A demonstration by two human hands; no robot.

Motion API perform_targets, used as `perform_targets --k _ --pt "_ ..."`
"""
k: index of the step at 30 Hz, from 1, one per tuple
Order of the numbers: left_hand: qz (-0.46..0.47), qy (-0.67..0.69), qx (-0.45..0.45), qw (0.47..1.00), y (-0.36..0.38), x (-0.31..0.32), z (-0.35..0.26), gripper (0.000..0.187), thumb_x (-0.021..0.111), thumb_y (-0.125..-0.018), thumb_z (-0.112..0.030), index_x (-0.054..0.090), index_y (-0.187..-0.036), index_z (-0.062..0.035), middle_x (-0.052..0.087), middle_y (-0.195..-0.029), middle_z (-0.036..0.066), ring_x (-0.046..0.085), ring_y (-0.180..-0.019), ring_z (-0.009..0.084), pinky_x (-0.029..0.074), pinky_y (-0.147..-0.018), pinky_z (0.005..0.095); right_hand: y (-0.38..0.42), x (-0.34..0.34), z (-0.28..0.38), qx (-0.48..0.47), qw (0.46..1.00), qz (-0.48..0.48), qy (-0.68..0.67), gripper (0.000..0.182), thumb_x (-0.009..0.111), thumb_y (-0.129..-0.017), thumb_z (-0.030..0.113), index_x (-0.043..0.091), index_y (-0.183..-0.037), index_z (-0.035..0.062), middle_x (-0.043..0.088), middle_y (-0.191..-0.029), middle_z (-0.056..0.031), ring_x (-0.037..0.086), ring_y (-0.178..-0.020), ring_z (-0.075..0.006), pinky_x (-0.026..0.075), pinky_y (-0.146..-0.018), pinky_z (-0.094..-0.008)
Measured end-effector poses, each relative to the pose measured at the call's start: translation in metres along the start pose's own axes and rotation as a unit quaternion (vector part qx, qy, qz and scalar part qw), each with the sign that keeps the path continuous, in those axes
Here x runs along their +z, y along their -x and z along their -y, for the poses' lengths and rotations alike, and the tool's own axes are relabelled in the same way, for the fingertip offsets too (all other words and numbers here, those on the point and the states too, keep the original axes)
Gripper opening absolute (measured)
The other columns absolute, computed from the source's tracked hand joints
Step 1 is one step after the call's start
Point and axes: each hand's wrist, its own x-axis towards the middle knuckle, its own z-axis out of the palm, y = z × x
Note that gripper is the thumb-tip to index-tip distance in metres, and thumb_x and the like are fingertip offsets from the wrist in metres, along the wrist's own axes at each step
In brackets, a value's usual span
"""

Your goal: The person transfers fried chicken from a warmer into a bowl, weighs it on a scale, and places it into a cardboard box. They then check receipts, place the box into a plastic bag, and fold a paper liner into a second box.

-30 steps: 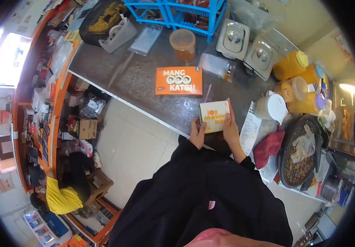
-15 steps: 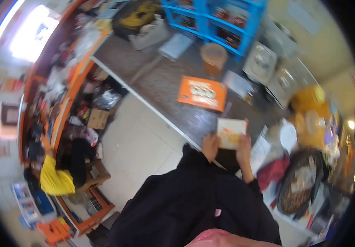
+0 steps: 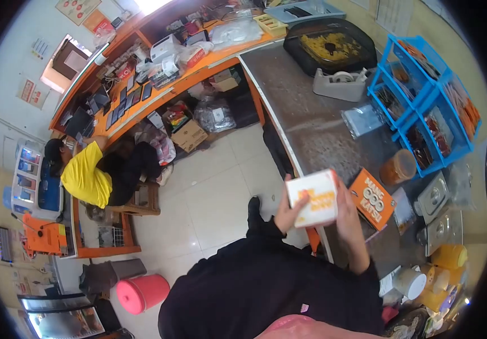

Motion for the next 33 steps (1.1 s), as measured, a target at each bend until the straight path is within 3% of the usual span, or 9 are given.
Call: perform_targets --k 3,7,11,14,19,22,27,31,33 --pt "-0.065 0.061 -0.009 0.996 -0.053 -0.092 -0.024 0.072 0.058 -0.089 -0.015 0.011 -0.142 -0.0042 0.046 -0.125 0.014 0.052 -0.108 0.0204 0.046 -0.089 0.0302 -0.139 0.034 -0.024 0.124 0.984 -0.063 -0.116 0.048 0.046 -0.092 0.044 0.046 -0.125 0.009 0.054 -0.106 -0.0049 0.056 -0.087 -0.0141 0.047 -0.073 -0.0291" --pt "-0.063 0.073 -0.016 0.995 -0.107 -0.192 -0.078 0.07 0.055 -0.091 -0.015 0.008 -0.143 -0.0055 0.042 -0.129 0.014 0.048 -0.113 0.0217 0.043 -0.094 0.0342 -0.316 0.05 -0.061 0.115 0.889 -0.314 -0.314 0.059 0.055 -0.085 0.049 0.041 -0.126 0.0085 0.044 -0.118 -0.0133 0.049 -0.103 -0.0266 0.046 -0.082 -0.0418" --pt "-0.056 0.074 -0.056 0.994 -0.156 -0.272 -0.106 0.067 0.053 -0.092 -0.02 0.009 -0.142 -0.0083 0.042 -0.13 0.013 0.048 -0.115 0.023 0.043 -0.095 0.037 -0.431 0.06 -0.062 0.171 0.737 -0.616 -0.219 0.064 0.056 -0.08 0.055 0.049 -0.12 0.0054 0.041 -0.121 -0.0217 0.043 -0.107 -0.0329 0.039 -0.091 -0.044" --pt "-0.069 0.011 -0.104 0.992 -0.192 -0.286 -0.134 0.044 0.046 -0.094 -0.034 0.039 -0.127 -0.0062 0.054 -0.116 0.011 0.056 -0.104 0.0227 0.049 -0.082 0.037 -0.48 0.057 -0.064 0.2 0.7 -0.644 -0.235 0.058 0.057 -0.08 0.053 0.057 -0.108 0.0029 0.038 -0.125 -0.0244 0.041 -0.11 -0.0338 0.036 -0.094 -0.0413" --pt "0.045 0.095 -0.186 0.977 -0.267 -0.292 -0.152 0.045 0.045 -0.092 -0.042 0.041 -0.125 -0.0104 0.056 -0.112 0.008 0.059 -0.095 0.0217 0.05 -0.071 0.0359 -0.524 0.04 -0.081 0.006 0.653 -0.633 -0.416 0.03 0.055 -0.089 0.028 0.062 -0.094 -0.0002 0.045 -0.125 -0.0112 0.036 -0.117 -0.029 0.038 -0.09 -0.0375" --pt "0.098 0.18 -0.229 0.952 -0.323 -0.29 -0.139 0.045 0.047 -0.091 -0.045 0.043 -0.124 -0.0154 0.057 -0.114 0.007 0.059 -0.091 0.022 0.049 -0.07 0.038 -0.518 0.08 -0.056 -0.107 0.598 -0.792 0.055 0.031 0.057 -0.089 0.026 0.064 -0.078 -0.0024 0.062 -0.095 -0.0129 0.047 -0.1 -0.0307 0.04 -0.084 -0.0374" --pt "0.15 0.185 -0.228 0.944 -0.369 -0.244 -0.171 0.049 0.048 -0.09 -0.048 0.045 -0.126 -0.0151 0.055 -0.117 0.006 0.056 -0.102 0.0216 0.047 -0.084 0.039 -0.53 0.104 -0.133 -0.103 0.587 -0.797 0.092 0.026 0.059 -0.086 0.022 0.063 -0.075 -0.0015 0.048 -0.102 -0.0208 0.047 -0.097 -0.0301 0.038 -0.082 -0.0387" --pt "0.134 0.228 -0.253 0.931 -0.389 -0.216 -0.189 0.042 0.045 -0.093 -0.04 0.047 -0.124 -0.0113 0.057 -0.116 0.007 0.058 -0.099 0.0228 0.051 -0.08 0.0368 -0.495 0.102 -0.161 -0.113 0.625 -0.708 0.309 0.028 0.054 -0.089 0.021 0.06 -0.074 -0.0012 0.053 -0.086 -0.0129 0.054 -0.079 -0.0249 0.043 -0.068 -0.0358" --pt "0.154 0.231 -0.243 0.93 -0.397 -0.208 -0.189 0.042 0.045 -0.094 -0.039 0.047 -0.125 -0.0109 0.057 -0.116 0.008 0.058 -0.1 0.0227 0.051 -0.079 0.0366 -0.444 0.136 -0.083 -0.08 0.896 -0.435 -0.046 0.028 0.05 -0.092 0.023 0.057 -0.075 0.0018 0.055 -0.072 -0.0061 0.054 -0.062 -0.0163 0.042 -0.057 -0.0297"
